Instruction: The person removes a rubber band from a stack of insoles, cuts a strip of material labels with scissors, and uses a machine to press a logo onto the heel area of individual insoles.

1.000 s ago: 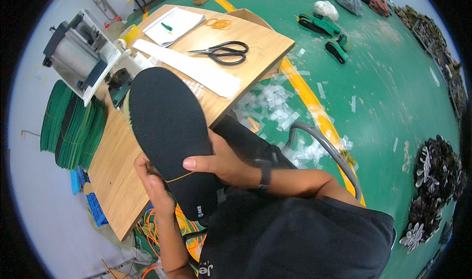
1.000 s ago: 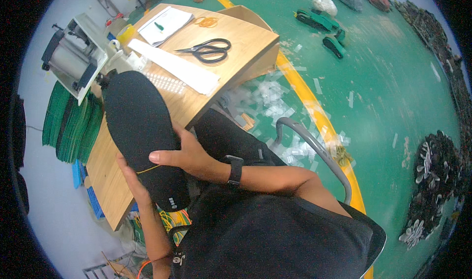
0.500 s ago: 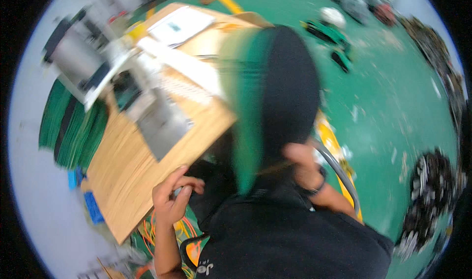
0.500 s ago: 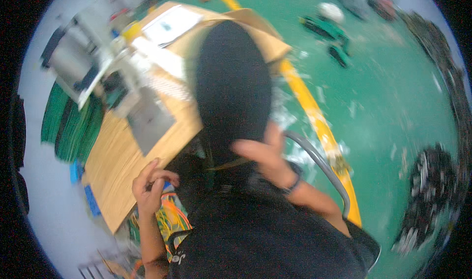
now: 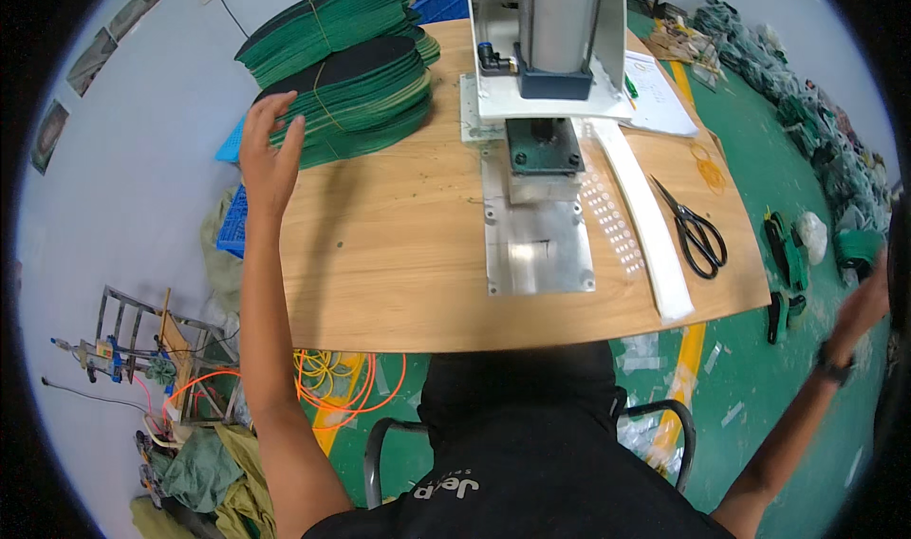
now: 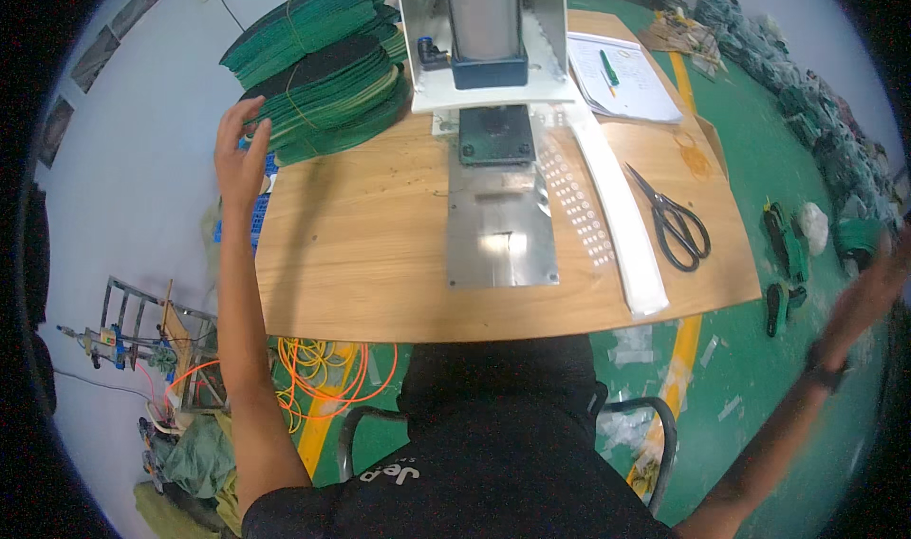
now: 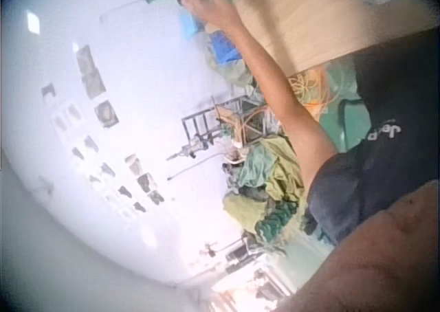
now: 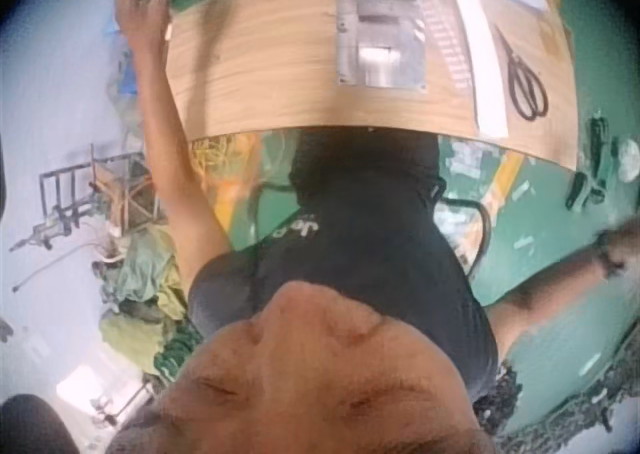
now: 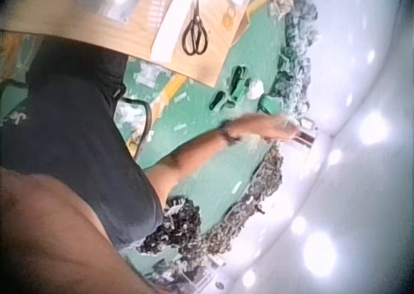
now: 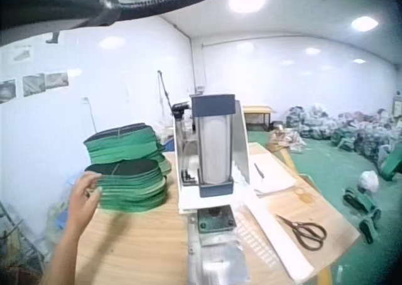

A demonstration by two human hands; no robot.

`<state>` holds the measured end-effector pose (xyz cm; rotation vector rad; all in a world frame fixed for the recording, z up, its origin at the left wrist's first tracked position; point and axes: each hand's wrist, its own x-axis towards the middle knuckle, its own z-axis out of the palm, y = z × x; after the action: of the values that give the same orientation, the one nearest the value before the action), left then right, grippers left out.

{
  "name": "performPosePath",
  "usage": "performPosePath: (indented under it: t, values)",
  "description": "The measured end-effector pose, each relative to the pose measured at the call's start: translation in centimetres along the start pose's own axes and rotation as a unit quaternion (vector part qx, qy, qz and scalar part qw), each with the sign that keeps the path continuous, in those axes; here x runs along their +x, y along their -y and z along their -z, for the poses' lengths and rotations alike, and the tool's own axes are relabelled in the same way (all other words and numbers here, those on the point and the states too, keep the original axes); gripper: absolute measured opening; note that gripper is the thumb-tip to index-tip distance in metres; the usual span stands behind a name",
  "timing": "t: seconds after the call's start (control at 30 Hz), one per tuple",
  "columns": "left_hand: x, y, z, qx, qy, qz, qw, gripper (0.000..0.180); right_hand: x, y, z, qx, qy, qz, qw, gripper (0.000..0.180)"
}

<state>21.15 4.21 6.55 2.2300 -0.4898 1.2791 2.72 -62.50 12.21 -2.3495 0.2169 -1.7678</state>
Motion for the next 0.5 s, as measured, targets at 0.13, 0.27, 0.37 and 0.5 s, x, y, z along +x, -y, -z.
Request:
performPosePath:
  t: [0.13,0.27,0.37,0.5]
  values:
    - [4.8,6.6,-2.1,0.060,0.135,-0.010,0.989,0.028,-15.2,12.9,-7.2,0.378,0.194,-0.033,0.905,0.054]
    - [6.3,10.5,-4.3,0.203,0.237,-0.026,0.950,0.037,-19.7,23.8,-7.7,0.468,0.382,-0.036,0.796,0.037]
    - [6.2,9.6,-3.9,0.232,0.271,0.000,0.934,0.052,-21.4,27.7,-8.5,0.536,0.433,-0.056,0.723,0.039]
    - [7.0,6.1,-1.0,0.222,0.350,0.034,0.909,0.063,-23.7,31.8,-10.0,0.613,0.447,-0.152,0.633,0.044]
